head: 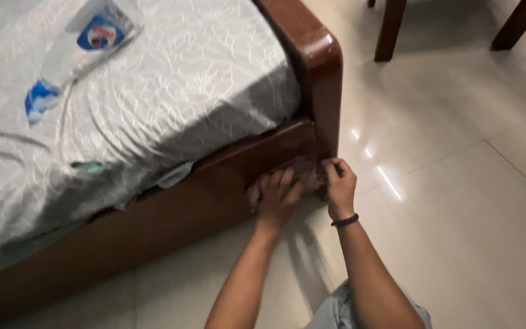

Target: The person wipes a wooden chair with a cloth, then moves to a wooden bed frame. They spray a cleaning solution onto the cloth and wipe the bed frame's side and corner sections repeatedly. The person sits on the floor throughout the bed cleaning process.

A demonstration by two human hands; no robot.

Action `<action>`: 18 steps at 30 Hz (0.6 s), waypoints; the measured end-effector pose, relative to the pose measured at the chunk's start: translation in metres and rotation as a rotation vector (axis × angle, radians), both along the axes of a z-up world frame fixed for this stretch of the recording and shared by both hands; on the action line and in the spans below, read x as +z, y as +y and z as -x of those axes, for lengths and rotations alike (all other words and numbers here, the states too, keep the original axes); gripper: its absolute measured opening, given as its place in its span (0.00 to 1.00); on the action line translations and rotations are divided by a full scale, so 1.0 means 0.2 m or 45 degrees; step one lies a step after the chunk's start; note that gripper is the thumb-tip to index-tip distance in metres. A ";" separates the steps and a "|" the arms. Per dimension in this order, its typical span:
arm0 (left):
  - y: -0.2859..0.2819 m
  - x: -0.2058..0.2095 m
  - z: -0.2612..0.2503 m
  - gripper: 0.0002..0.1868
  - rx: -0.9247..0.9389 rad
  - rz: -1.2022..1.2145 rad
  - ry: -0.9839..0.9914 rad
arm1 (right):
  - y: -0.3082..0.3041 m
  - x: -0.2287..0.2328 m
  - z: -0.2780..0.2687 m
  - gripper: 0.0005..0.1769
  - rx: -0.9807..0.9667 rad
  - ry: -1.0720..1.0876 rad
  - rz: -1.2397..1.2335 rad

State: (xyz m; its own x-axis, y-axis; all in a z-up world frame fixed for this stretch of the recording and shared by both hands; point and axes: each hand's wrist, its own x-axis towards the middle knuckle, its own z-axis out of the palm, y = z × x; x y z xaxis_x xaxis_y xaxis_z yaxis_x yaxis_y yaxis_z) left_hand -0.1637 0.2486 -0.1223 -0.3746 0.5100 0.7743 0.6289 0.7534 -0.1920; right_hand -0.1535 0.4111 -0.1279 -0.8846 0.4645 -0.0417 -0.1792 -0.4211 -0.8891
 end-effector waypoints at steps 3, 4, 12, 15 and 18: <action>-0.21 -0.01 -0.06 0.20 -0.027 0.052 -0.181 | 0.02 -0.05 -0.01 0.06 0.008 -0.067 0.074; -0.23 0.01 -0.07 0.18 0.011 -0.027 -0.077 | 0.02 -0.07 -0.01 0.06 0.019 -0.043 0.075; 0.09 0.34 0.08 0.14 -0.044 -0.198 -0.459 | -0.06 -0.11 0.02 0.06 0.031 -0.023 -0.040; 0.17 0.22 0.06 0.23 -0.104 -0.051 0.103 | -0.04 -0.11 0.01 0.08 -0.043 -0.044 -0.076; 0.02 0.05 0.02 0.19 -0.107 0.156 -0.136 | 0.01 -0.12 0.00 0.06 -0.043 -0.035 0.021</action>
